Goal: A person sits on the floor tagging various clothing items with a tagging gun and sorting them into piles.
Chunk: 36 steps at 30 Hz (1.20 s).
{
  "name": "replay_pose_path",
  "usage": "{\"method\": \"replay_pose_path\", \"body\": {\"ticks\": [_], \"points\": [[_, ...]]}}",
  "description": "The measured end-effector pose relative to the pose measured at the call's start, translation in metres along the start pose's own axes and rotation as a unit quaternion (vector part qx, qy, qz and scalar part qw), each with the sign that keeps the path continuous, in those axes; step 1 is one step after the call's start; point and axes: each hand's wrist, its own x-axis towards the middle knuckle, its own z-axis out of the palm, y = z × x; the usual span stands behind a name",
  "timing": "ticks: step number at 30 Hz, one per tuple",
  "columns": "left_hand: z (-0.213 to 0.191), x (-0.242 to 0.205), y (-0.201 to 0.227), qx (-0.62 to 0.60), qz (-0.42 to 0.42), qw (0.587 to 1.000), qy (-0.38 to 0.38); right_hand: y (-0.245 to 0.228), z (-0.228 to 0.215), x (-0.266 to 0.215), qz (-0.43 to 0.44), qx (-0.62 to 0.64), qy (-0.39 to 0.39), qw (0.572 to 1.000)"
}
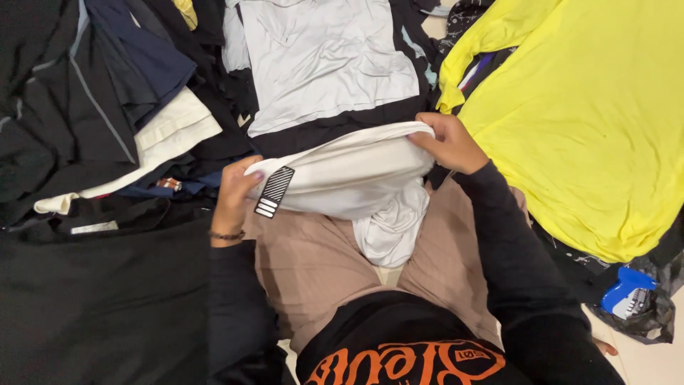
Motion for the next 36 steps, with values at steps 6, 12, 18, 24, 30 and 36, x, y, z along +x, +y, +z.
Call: {"method": "replay_pose_path", "body": {"ticks": [6, 12, 18, 24, 30, 36], "points": [[-0.043, 0.002, 0.011, 0.110, 0.053, 0.992, -0.038, -0.019, -0.057, -0.033, 0.057, -0.008, -0.103, 0.993], [-0.010, 0.005, 0.029, 0.073, 0.061, 0.990, -0.108, 0.042, -0.023, -0.029, -0.034, -0.110, -0.066, 0.991], [0.029, 0.008, 0.050, 0.068, 0.070, 0.981, -0.166, 0.055, 0.071, -0.009, -0.134, -0.172, -0.104, 0.970], [0.034, 0.007, 0.064, 0.106, 0.072, 0.987, -0.096, 0.146, 0.074, -0.007, -0.135, -0.033, 0.029, 0.990], [0.041, 0.026, 0.073, 0.254, 0.126, 0.959, -0.030, 0.151, -0.052, -0.046, 0.033, 0.016, 0.286, 0.958], [0.064, 0.064, 0.053, 0.388, 0.185, 0.901, 0.053, 0.024, -0.133, -0.136, 0.092, -0.068, 0.060, 0.992]]}}
